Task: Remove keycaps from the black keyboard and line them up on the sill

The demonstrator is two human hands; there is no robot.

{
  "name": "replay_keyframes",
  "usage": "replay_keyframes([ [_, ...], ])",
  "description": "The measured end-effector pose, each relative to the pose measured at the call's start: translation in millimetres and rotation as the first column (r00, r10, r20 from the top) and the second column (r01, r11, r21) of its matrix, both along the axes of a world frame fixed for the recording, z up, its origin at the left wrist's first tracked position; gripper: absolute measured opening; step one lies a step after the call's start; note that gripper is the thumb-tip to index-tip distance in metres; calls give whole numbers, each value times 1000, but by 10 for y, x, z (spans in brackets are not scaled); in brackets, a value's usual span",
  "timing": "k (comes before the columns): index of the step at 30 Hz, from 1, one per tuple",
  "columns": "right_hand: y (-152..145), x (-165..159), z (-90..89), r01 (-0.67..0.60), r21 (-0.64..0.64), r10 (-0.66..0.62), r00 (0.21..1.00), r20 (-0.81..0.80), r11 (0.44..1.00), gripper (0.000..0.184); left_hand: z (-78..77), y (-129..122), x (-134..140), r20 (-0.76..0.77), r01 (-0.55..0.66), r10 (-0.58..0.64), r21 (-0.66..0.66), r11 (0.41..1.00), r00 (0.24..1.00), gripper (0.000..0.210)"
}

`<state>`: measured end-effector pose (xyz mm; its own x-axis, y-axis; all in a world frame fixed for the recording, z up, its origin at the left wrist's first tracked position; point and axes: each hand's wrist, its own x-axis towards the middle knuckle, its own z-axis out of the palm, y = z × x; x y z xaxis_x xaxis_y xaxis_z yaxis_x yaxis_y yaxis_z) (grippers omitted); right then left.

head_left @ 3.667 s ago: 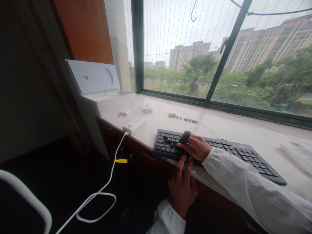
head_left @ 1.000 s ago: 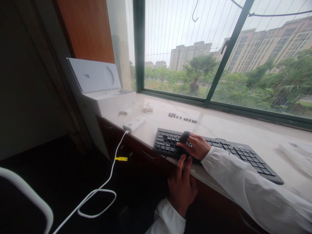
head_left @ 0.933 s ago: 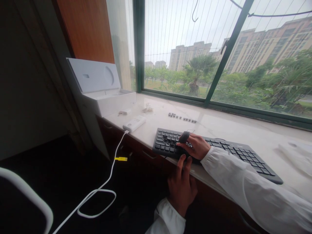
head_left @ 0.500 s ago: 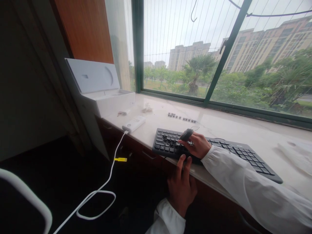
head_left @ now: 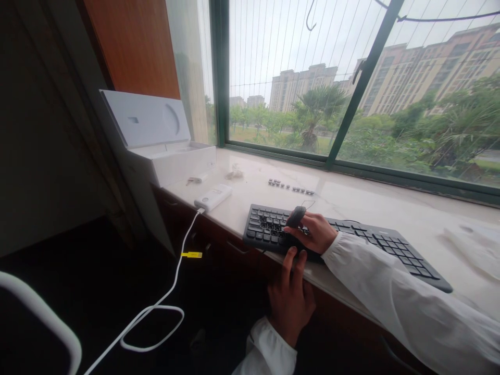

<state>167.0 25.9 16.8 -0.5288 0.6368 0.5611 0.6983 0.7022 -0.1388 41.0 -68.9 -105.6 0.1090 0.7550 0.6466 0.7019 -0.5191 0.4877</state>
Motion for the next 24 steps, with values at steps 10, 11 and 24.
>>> replay_keyframes([
  [10,-5,-18,6,7,-1,-7,1000,0,1000,29,5,5,-6,5,11,-11,-7,1000,1000,72],
  [11,-6,-15,-3,8,5,-8,1000,2,1000,28,6,4,-6,2,7,-7,-5,1000,1000,72],
  [24,-19,-13,-21,-24,36,23,1000,17,999,19,12,3,-7,0,-3,3,15,1000,1000,72],
])
